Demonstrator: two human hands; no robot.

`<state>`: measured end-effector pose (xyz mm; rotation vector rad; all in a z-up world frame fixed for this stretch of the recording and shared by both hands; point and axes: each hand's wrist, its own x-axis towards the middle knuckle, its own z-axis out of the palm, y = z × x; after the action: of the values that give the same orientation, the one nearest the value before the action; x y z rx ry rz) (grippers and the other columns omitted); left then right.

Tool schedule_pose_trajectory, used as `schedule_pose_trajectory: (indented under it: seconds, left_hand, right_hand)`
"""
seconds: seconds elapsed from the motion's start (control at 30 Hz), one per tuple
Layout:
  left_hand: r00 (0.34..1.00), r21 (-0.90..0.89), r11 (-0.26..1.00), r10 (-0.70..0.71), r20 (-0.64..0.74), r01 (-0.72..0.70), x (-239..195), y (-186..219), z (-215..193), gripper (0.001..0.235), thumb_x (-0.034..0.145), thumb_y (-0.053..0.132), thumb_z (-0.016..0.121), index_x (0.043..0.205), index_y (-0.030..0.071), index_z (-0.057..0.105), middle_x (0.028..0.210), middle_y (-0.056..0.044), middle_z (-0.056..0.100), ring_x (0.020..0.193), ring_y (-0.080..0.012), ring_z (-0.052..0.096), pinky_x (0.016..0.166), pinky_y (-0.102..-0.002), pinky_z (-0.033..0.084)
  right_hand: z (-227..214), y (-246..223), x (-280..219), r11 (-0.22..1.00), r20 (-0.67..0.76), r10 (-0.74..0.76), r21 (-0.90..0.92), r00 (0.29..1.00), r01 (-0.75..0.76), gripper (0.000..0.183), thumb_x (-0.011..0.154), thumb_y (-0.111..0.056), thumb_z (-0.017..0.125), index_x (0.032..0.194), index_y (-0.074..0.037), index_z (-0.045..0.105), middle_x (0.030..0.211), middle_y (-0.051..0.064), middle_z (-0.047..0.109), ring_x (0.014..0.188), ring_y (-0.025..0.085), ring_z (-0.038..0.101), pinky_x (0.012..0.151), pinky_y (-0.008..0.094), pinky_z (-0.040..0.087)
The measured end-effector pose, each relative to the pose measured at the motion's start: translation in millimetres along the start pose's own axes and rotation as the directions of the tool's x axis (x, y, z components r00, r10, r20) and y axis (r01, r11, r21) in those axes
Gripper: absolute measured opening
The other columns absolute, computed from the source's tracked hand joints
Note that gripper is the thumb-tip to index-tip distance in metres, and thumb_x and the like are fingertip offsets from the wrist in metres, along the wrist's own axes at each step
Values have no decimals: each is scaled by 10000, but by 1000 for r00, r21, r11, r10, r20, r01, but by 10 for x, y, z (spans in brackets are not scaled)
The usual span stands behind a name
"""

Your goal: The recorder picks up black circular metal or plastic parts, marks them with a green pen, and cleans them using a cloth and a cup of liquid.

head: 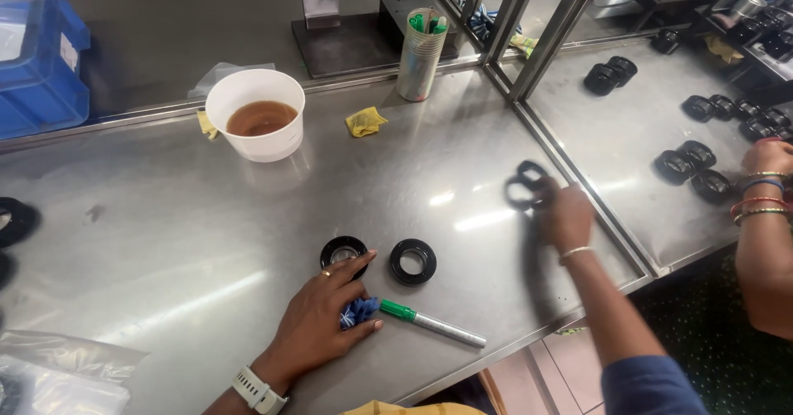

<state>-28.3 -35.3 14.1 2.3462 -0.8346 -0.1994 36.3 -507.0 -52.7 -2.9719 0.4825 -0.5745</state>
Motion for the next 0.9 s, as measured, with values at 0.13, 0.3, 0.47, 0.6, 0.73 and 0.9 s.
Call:
schedule_pose_trajectory:
  seconds: [0.13,0.3,0.47,0.6,0.73,0.9]
  left_hand:
    - [999,13,1000,23,-24,-23,-17,-28,33,357,763,425,817,877,120,668,1647,41,388,1418,-281,406,1100,-462,392]
    - [1000,16,1000,-5,-6,6,15,-9,25,340,769,413,807,870,120,668,1645,59,396,1411,-272,419,1090,-457,398]
    - [997,-21,999,29,-72,-31,2,14,46,342,757,398,811,846,100,667,1614,39,451,1379,-290,462,1064,-450,427]
    - [995,-10,1000,23,-98,-24,16,-15,60,341,730,390,821,839,101,677,1592,30,475,1358,-285,487,1032,-444,450]
    - [993,-22,1000,-21,-120,19,42,-40,101,319,717,377,832,822,110,692,1573,36,507,1348,-268,510,1054,-450,450]
    - [995,-8,998,-66,-76,66,88,-223,225,279,716,345,854,791,123,702,1556,26,515,1400,-277,501,1072,-454,437]
  right_hand:
    - [-345,-1079,-432,1000,14,28,13,1000,-28,234,937,-240,719,1163,-192,752,911,179,599,826,309,588,726,440,541]
    - [-430,-1304,-582,910,236,-69,412,969,-35,272,920,-202,707,1178,-118,725,957,121,705,830,244,658,789,372,559]
    - [228,897,400,914,-247,18,398,969,85,304,992,-145,687,1287,-72,672,1224,149,695,1122,297,661,958,398,508]
    - [162,2129,1061,901,-171,418,202,892,-383,669,977,-372,739,1481,-13,484,1536,290,376,1413,460,350,1176,526,302]
    - [182,2599,1306,871,-101,487,129,868,-474,717,984,-500,646,1518,-67,444,1609,267,282,1509,450,209,1199,577,238]
    - [358,3115,1483,702,136,696,82,706,-708,748,963,-665,419,1613,-336,251,1711,152,13,1556,458,-17,1197,702,36]
